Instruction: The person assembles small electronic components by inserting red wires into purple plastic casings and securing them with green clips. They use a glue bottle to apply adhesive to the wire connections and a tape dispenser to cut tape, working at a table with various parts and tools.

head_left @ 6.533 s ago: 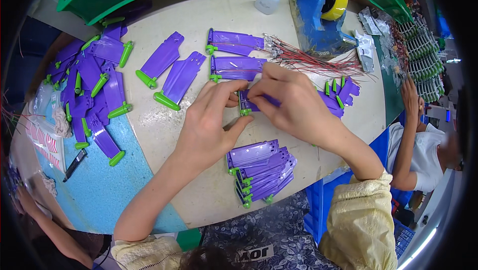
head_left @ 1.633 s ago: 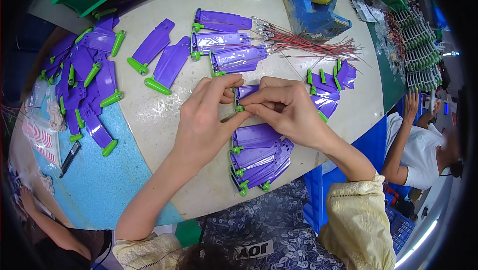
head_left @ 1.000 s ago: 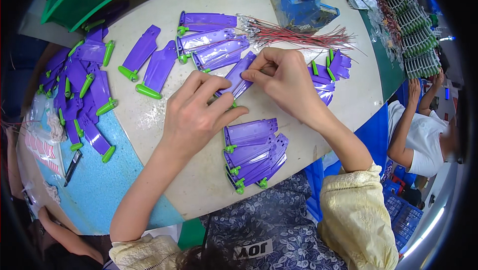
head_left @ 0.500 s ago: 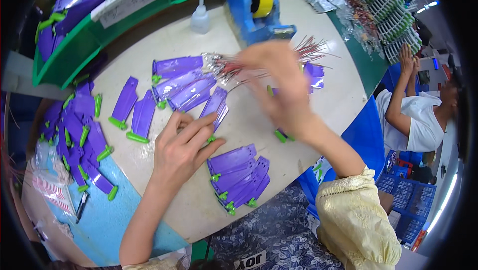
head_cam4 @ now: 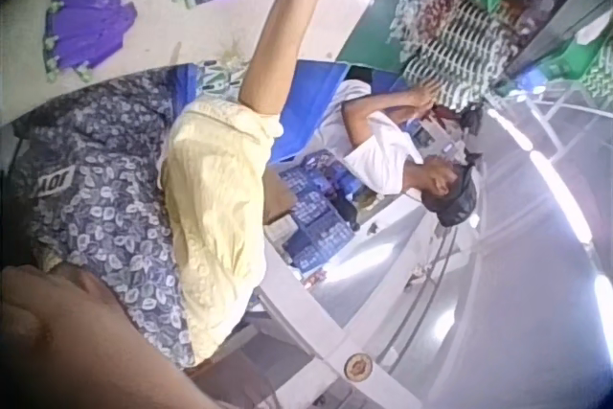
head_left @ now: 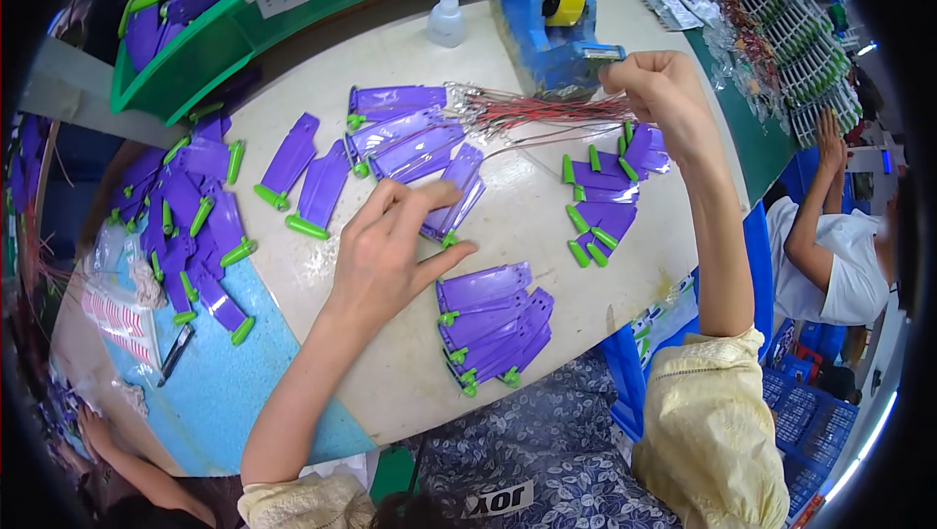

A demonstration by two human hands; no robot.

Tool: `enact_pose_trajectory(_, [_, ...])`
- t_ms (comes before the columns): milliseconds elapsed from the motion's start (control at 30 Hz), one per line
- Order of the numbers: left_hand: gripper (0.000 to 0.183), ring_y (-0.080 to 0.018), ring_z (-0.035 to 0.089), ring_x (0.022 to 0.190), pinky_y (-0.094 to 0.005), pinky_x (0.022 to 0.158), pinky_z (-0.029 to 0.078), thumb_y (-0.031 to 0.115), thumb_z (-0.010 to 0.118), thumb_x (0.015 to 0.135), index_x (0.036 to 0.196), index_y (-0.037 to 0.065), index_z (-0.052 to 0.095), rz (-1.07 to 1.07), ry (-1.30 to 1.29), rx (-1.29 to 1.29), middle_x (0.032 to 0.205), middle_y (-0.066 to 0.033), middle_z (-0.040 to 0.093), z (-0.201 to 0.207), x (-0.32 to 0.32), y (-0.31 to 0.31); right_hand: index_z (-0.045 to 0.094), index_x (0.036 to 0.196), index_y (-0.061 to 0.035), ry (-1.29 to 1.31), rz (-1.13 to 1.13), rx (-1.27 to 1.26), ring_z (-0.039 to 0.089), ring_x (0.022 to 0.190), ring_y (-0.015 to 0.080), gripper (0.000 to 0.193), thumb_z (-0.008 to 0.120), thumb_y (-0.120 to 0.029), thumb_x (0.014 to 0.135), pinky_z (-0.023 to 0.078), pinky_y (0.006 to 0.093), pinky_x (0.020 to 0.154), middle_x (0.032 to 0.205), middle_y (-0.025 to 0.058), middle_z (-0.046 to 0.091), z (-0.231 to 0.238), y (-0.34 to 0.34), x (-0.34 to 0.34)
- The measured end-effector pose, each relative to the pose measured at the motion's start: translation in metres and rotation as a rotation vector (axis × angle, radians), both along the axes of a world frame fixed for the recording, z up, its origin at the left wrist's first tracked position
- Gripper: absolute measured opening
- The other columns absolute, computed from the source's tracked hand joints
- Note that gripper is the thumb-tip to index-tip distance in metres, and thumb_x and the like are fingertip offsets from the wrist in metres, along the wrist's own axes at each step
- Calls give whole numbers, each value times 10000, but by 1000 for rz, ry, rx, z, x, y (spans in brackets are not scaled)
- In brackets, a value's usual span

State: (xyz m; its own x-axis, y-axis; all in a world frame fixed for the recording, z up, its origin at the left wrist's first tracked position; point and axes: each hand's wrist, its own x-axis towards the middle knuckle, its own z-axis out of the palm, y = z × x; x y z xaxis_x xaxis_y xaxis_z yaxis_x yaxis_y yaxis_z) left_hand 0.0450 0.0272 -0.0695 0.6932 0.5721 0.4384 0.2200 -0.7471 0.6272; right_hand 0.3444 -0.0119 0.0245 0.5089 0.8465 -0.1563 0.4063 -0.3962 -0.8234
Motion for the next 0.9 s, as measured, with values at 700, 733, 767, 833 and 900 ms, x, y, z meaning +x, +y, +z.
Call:
enact_pose_trajectory(700, [335,-304,588,927,-401,745,511,26,769,715,1049,12,741,156,140,-14,991,-129,604,11,9,-15,727,906,19,-472,260,325,656,673,302,95,728,-22,821,506,396,614,809,155,640,-58,-17,-55])
enact_pose_trajectory(733, [326,-305,576,982,-419,799,485,44,739,724,1050,56,750,185,69,41,1028,-117,625,7,10,-12,721,895,18,-472,303,304,658,680,305,92,730,-16,810,512,401,625,821,153,641,-61,-15,-49])
enact_pose_trajectory(767, [321,-302,580,984,-417,800,486,55,741,726,1046,70,753,117,25,89,1045,-108,633,9,6,-12,714,881,13,-508,349,304,656,703,306,83,728,-13,803,514,405,640,830,147,638,-64,-14,-46])
enact_pose_trajectory(833, [312,-297,589,988,-412,801,487,76,745,728,1038,100,759,-11,-56,180,1080,-90,651,20,-8,-17,700,853,2,-572,450,303,651,751,309,69,724,-8,789,519,414,672,848,136,632,-72,-13,-44])
enact_pose_trajectory(900, [285,-288,606,1010,-390,804,485,131,772,734,1019,116,759,-208,-8,97,1119,-62,667,14,-16,-22,659,834,-12,-734,476,353,628,833,304,69,711,-20,789,507,417,733,844,121,612,-71,-13,-46])
